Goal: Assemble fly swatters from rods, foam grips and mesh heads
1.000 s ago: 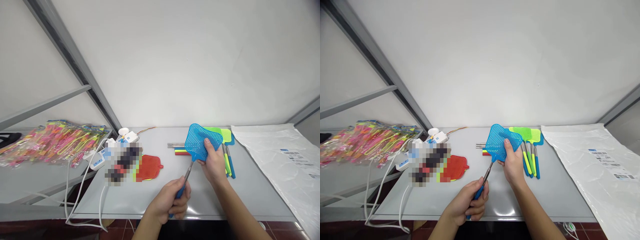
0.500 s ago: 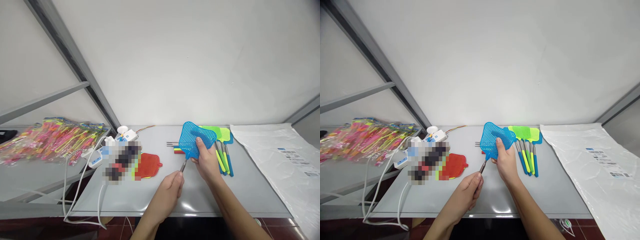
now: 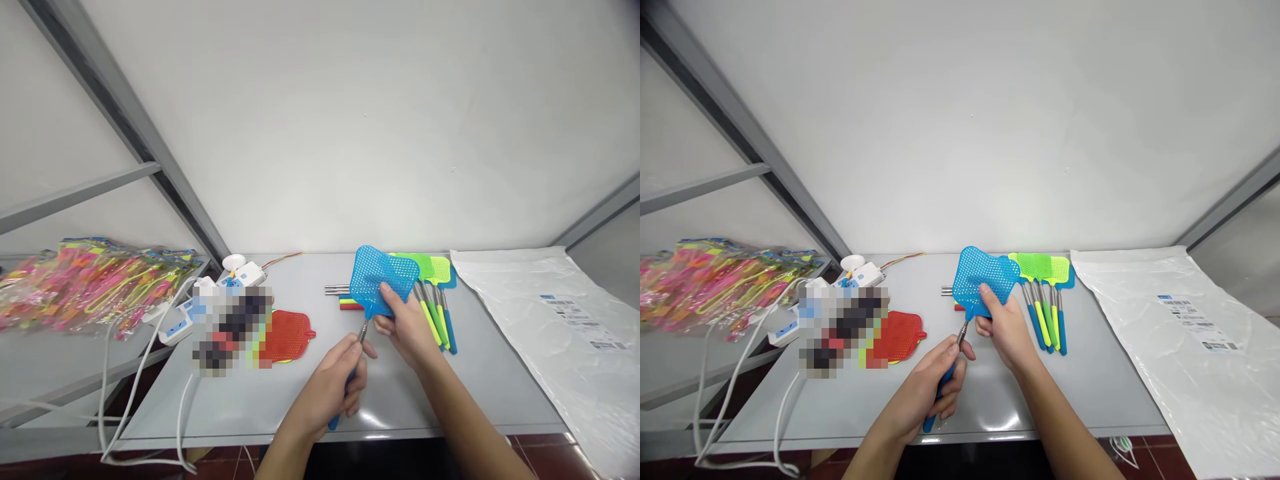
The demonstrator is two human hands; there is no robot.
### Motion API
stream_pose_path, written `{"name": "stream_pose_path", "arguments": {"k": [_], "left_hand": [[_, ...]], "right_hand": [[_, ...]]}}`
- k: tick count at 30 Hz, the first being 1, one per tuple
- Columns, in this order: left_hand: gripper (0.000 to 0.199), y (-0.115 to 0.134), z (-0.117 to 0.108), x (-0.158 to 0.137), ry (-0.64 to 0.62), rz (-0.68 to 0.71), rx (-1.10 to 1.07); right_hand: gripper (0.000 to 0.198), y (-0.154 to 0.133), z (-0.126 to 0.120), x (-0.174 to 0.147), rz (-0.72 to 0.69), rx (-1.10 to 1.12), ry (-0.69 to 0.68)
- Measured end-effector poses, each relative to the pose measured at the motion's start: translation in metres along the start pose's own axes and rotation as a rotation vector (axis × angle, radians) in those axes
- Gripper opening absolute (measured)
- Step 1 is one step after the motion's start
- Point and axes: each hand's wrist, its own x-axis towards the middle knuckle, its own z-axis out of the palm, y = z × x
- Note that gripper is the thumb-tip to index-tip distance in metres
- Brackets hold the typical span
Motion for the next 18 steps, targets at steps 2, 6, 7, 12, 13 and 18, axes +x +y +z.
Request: {"name": "stream_pose_path", "arguments": {"k": [2,6,7,12,13,18], "left_hand": [[0.031,0.000,0.002,0.002,-0.014,0.001,-0.038],[0.035,-0.001,0.007,0.008,-0.025,0.021,-0.055],[0.034,-0.002,0.009,0.009,-0.030,0.024,-0.060],[0.030,-0.006,0.013,0.014,-0.008,0.046,-0.071],[0.030,-0.008,0.014,0.015,-0.008,0.046,-0.069],[0.032,-0.008,0.018,0.016,-0.027,0.010,-0.038]], "right_hand": [[0.041,0.008,-0.004,-0.005,0.045,-0.036,-0.101],[0.038,0.018,-0.010,-0.015,0.083,-0.236,-0.161],[0.035,0.018,-0.012,-0.016,0.085,-0.275,-0.163],[0.026,0.014,-0.021,-0.020,0.055,-0.389,-0.205],[0.026,0.014,-0.023,-0.021,0.057,-0.390,-0.208],[0.025,0.016,-0.029,-0.026,0.054,-0.347,-0.168]]}}
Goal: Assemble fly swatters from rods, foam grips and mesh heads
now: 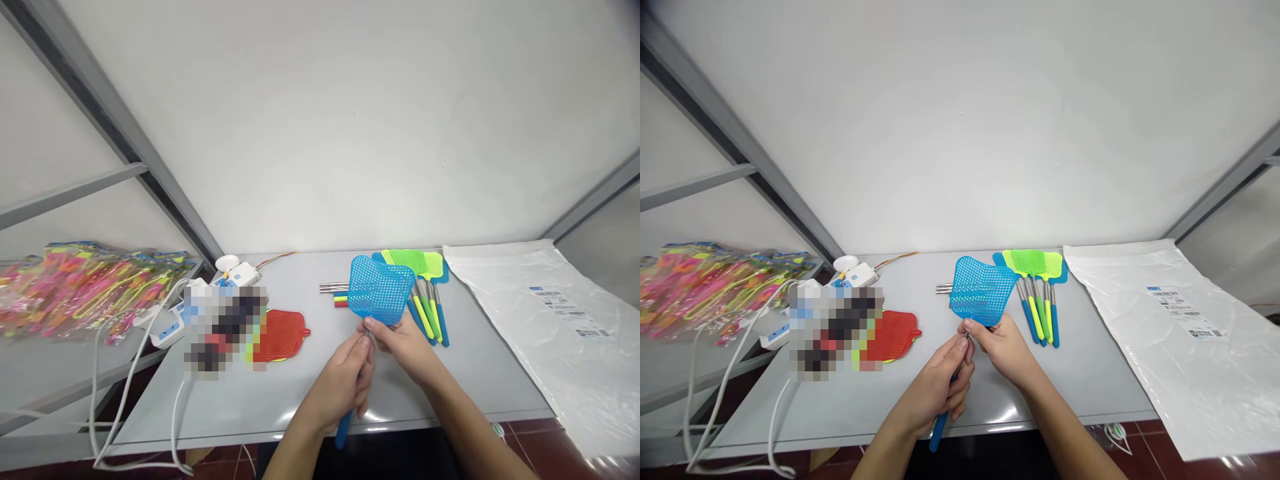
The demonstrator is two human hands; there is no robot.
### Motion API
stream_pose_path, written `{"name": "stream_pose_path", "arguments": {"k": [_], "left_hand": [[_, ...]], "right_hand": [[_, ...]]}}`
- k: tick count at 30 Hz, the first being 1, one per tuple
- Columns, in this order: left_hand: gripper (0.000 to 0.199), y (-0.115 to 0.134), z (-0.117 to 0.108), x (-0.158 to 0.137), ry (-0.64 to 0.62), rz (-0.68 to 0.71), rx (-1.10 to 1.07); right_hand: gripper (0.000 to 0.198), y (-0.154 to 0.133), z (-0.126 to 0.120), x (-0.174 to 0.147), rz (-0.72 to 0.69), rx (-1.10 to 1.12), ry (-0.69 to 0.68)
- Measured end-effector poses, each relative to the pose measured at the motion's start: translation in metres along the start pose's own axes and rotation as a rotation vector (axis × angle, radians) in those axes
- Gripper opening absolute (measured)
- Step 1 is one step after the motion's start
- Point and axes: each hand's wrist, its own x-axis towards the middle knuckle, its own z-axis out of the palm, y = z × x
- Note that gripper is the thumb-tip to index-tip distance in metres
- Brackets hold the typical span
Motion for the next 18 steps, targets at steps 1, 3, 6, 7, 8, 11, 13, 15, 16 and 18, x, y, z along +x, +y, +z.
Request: {"name": "stream_pose_path", "arguments": {"k": [1,3,6,7,8,11,13,15,16,18], "left_hand": [[0.032,0.001,0.001,-0.001,0.007,-0.005,0.020],[0.033,0.003,0.003,-0.004,0.019,-0.019,0.082],[0.033,0.001,0.005,-0.011,-0.012,-0.057,0.191],[0.033,-0.001,0.005,-0.012,-0.030,-0.066,0.218],[0.032,-0.003,0.005,-0.013,-0.045,-0.069,0.235],[0.031,-0.007,0.006,-0.013,-0.062,-0.055,0.245],[0.031,-0.008,0.006,-0.010,-0.049,-0.037,0.233],[0.032,-0.007,0.006,-0.008,-0.034,-0.024,0.227],[0.032,-0.006,0.007,-0.008,-0.030,-0.024,0.229],[0.035,-0.005,0.007,-0.009,-0.023,-0.032,0.252]], "right_hand": [[0.025,-0.002,-0.002,0.001,0.001,0.004,0.018],[0.026,-0.009,-0.011,0.006,-0.029,0.051,0.096],[0.026,-0.028,-0.035,0.018,-0.154,0.218,0.272],[0.026,-0.034,-0.043,0.022,-0.180,0.261,0.300],[0.026,-0.038,-0.049,0.024,-0.182,0.287,0.302],[0.027,-0.040,-0.053,0.021,-0.115,0.275,0.246],[0.029,-0.031,-0.042,0.011,-0.049,0.207,0.178],[0.033,-0.020,-0.028,-0.001,0.016,0.131,0.102],[0.036,-0.016,-0.023,-0.006,0.038,0.098,0.073],[0.040,-0.012,-0.021,-0.012,0.043,0.047,0.044]]}}
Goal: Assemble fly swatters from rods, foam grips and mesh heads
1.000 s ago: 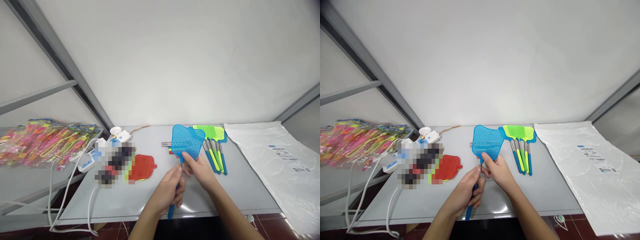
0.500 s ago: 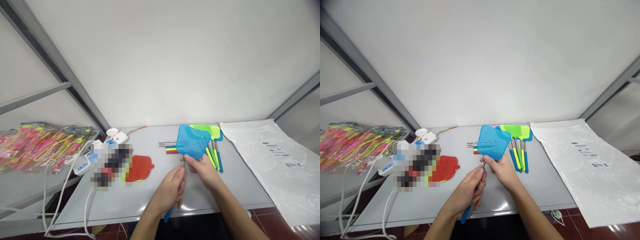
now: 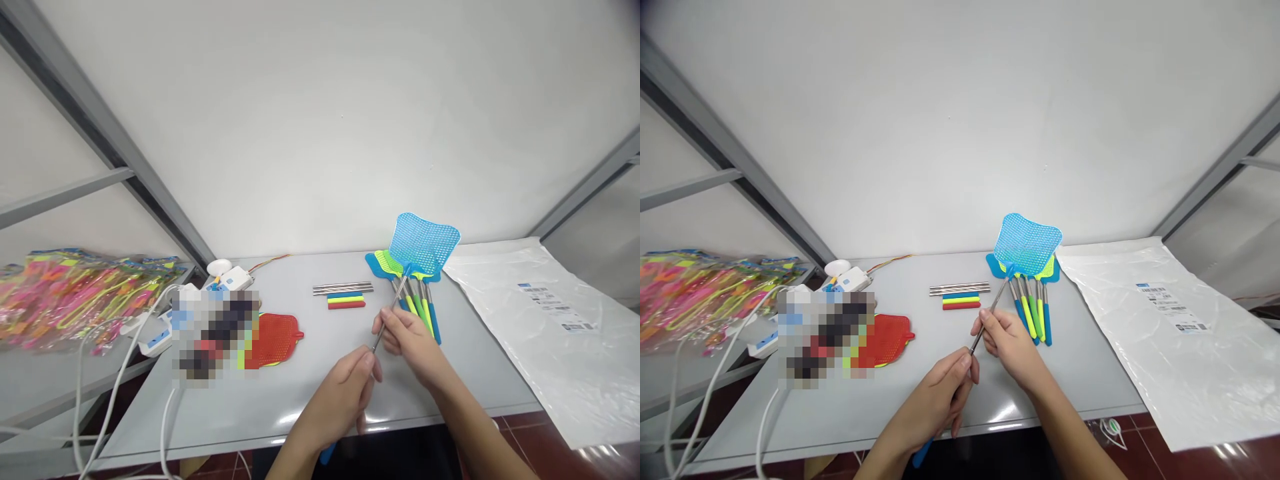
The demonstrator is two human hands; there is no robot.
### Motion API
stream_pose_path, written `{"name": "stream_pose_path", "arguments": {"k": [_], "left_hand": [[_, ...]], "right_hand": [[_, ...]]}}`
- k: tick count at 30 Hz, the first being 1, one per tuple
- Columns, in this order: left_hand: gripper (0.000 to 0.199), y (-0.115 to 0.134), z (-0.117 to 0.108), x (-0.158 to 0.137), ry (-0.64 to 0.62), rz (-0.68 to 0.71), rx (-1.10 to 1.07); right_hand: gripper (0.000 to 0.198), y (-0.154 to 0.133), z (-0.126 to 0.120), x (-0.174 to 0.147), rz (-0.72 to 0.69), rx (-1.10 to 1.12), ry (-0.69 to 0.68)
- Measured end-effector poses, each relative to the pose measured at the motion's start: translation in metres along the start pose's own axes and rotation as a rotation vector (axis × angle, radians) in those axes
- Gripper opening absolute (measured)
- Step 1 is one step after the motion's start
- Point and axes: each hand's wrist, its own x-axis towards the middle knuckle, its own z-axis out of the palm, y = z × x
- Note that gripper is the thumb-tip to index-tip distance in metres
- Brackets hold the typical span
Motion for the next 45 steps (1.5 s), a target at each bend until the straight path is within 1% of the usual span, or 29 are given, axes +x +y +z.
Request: {"name": "stream_pose_path", "arguments": {"k": [2,3,7,8,10,12,13,16,18,20,22,26,28,31,36,38,40,42,45], "left_hand": [[0.038,0.000,-0.001,-0.004,0.017,-0.002,0.048],[0.040,0.000,-0.001,-0.007,0.026,0.000,0.082],[0.043,-0.003,-0.002,-0.016,0.020,-0.013,0.208],[0.044,-0.004,-0.002,-0.017,0.019,-0.022,0.220],[0.044,-0.006,-0.003,-0.018,0.024,-0.031,0.219],[0.043,-0.007,-0.005,-0.018,0.029,-0.028,0.209],[0.043,-0.008,-0.006,-0.018,0.031,-0.024,0.206],[0.042,-0.008,-0.009,-0.019,0.045,-0.012,0.203],[0.042,-0.007,-0.010,-0.021,0.053,-0.009,0.211],[0.042,-0.004,-0.011,-0.025,0.056,-0.005,0.233],[0.043,0.000,-0.012,-0.030,0.048,-0.004,0.267],[0.044,0.010,-0.015,-0.039,0.019,-0.035,0.341],[0.045,0.012,-0.017,-0.041,0.016,-0.040,0.351],[0.044,0.013,-0.020,-0.039,0.010,-0.028,0.334],[0.043,0.011,-0.015,-0.028,0.008,-0.029,0.279],[0.042,0.009,-0.011,-0.024,0.025,-0.021,0.262],[0.042,0.008,-0.009,-0.022,0.042,-0.007,0.253],[0.042,0.010,-0.008,-0.023,0.046,0.004,0.274],[0.042,0.016,-0.010,-0.027,0.048,0.023,0.362]], "right_hand": [[0.040,-0.004,-0.009,0.001,-0.033,-0.018,0.017],[0.038,-0.009,-0.016,0.004,-0.061,0.002,0.051],[0.032,-0.033,-0.046,0.022,-0.217,0.201,0.291],[0.032,-0.036,-0.049,0.026,-0.247,0.231,0.327],[0.033,-0.037,-0.047,0.029,-0.278,0.255,0.358],[0.035,-0.030,-0.035,0.025,-0.263,0.253,0.349],[0.036,-0.024,-0.027,0.021,-0.230,0.235,0.320],[0.037,-0.005,-0.006,0.005,-0.081,0.121,0.153],[0.037,0.002,0.001,-0.003,-0.039,0.059,0.061],[0.036,0.001,0.000,-0.007,-0.047,0.028,0.018],[0.035,-0.008,-0.009,-0.006,-0.079,0.030,0.040],[0.032,-0.036,-0.034,0.005,-0.192,0.140,0.248],[0.031,-0.045,-0.041,0.011,-0.224,0.177,0.285],[0.031,-0.043,-0.036,0.013,-0.207,0.202,0.258],[0.035,-0.015,-0.001,-0.001,-0.066,0.155,0.081],[0.036,-0.007,0.007,-0.006,-0.048,0.123,0.043],[0.037,-0.005,0.007,-0.009,-0.055,0.084,0.027],[0.037,-0.009,0.001,-0.009,-0.072,0.053,0.028],[0.034,-0.025,-0.015,-0.005,-0.127,0.070,0.123]]}}
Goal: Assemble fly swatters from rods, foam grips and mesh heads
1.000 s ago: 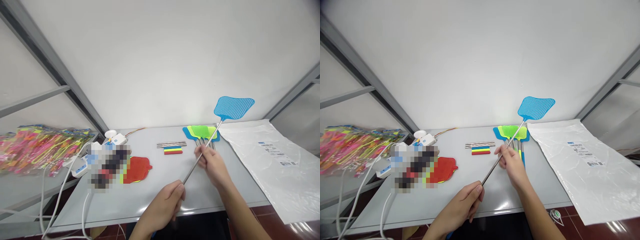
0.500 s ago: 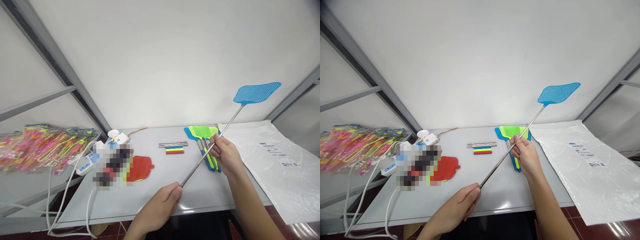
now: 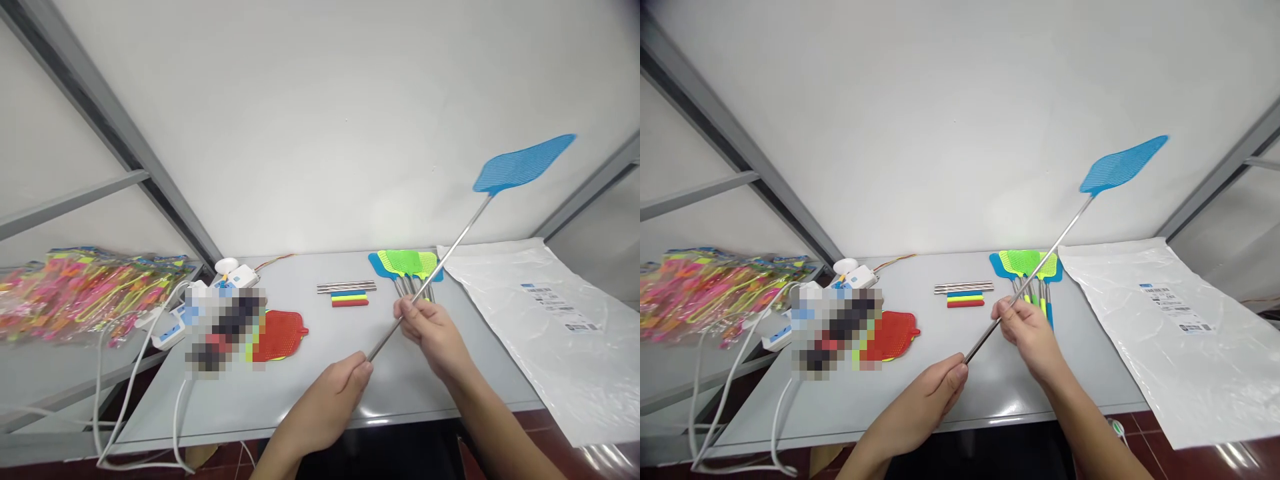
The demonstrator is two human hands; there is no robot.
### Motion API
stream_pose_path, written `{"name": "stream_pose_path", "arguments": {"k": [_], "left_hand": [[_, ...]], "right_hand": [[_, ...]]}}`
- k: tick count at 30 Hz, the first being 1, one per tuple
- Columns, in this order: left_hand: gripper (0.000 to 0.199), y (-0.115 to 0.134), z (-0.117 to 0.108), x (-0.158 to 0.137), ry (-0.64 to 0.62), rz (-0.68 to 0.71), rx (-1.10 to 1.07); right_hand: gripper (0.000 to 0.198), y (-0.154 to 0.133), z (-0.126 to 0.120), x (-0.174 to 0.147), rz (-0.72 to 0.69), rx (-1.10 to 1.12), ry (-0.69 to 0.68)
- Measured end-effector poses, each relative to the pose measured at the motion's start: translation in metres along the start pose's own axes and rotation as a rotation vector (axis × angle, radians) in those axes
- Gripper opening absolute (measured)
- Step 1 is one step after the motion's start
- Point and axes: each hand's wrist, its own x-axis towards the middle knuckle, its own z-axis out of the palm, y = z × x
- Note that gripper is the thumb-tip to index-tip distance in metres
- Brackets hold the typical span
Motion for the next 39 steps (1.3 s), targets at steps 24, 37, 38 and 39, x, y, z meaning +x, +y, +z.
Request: {"name": "stream_pose_path", "arguments": {"k": [24,37,38,39], "left_hand": [[0.046,-0.010,-0.013,-0.005,-0.015,-0.037,0.299],[0.039,-0.004,-0.027,-0.009,0.127,-0.012,0.392],[0.039,-0.003,-0.025,-0.006,0.132,-0.011,0.399],[0.039,-0.002,-0.024,-0.005,0.133,-0.013,0.410]], "right_hand": [[0.035,-0.007,-0.023,0.004,-0.080,0.014,0.216],[0.030,0.019,-0.004,-0.001,0.038,-0.137,-0.087],[0.033,0.023,0.003,-0.004,0.056,-0.155,-0.109],[0.036,0.026,0.008,-0.006,0.062,-0.164,-0.109]]}}
